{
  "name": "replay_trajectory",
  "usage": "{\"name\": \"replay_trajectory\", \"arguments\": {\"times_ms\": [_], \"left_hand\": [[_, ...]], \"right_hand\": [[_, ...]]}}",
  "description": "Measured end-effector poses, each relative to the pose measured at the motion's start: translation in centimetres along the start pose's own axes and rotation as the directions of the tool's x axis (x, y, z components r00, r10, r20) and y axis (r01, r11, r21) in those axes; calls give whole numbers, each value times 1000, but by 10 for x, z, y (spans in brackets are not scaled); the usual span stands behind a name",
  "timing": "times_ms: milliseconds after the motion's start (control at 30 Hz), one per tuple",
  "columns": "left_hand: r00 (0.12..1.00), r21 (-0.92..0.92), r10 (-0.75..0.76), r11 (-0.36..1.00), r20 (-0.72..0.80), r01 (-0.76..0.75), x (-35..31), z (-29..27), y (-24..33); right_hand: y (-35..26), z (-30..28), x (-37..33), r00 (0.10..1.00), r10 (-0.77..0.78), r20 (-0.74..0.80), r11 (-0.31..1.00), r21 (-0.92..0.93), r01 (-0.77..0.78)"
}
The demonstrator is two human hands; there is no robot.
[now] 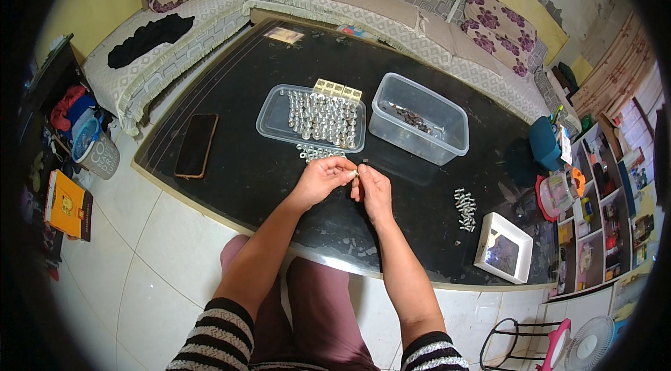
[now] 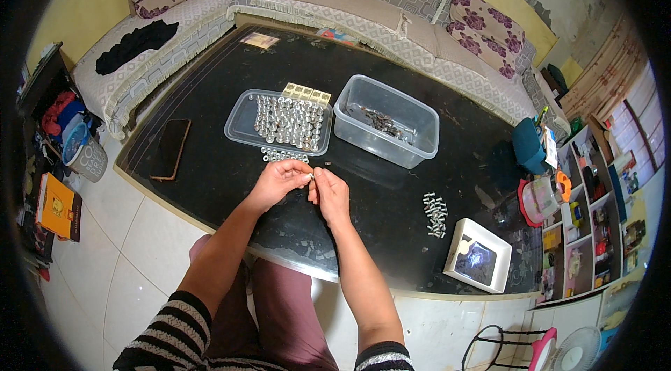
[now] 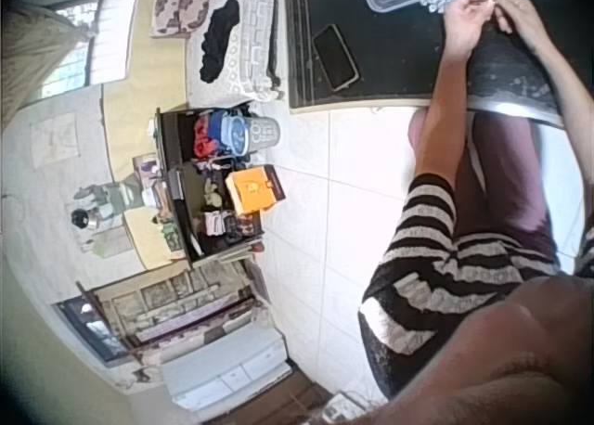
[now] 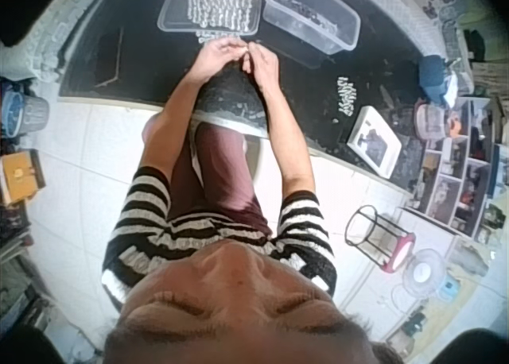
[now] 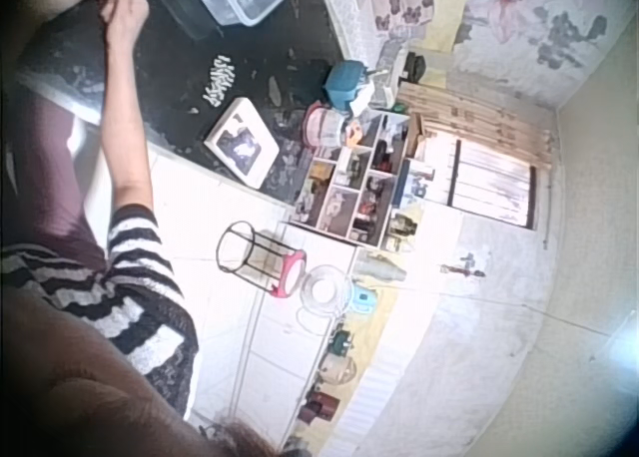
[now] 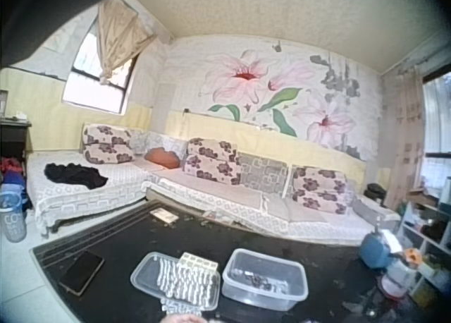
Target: The person picks up and connects small metal components by hand, including a screw and a small cylindrical part, while working over a glass-topped table containing trays of similar parts.
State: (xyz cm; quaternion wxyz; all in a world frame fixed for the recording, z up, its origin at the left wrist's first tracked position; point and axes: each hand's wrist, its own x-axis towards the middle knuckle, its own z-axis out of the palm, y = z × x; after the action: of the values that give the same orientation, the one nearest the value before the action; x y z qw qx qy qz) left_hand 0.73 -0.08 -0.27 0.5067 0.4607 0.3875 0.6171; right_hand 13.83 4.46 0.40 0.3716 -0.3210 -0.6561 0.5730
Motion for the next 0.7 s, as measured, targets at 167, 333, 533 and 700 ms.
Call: {"name": "replay_trajectory", "arguments": {"times_ms": [167, 333, 533, 700], "left_hand": [[1000, 11, -1, 1000, -12, 1, 0, 0, 1], [999, -15, -5, 1000, 35, 5, 0, 1, 2], [1000, -19, -4, 1000, -4, 4, 0, 2, 3], [1000, -16, 7, 1000, 20, -7, -1, 2, 4]], "right_hand": [[-3, 5, 0, 996, -14, -88, 1000, 22, 16], [-1, 1, 0, 999, 31, -8, 998, 55, -30], [-1, 2, 0, 999, 0, -35, 1000, 30, 1], [0, 2, 0, 999, 33, -11, 998, 63, -32]]}}
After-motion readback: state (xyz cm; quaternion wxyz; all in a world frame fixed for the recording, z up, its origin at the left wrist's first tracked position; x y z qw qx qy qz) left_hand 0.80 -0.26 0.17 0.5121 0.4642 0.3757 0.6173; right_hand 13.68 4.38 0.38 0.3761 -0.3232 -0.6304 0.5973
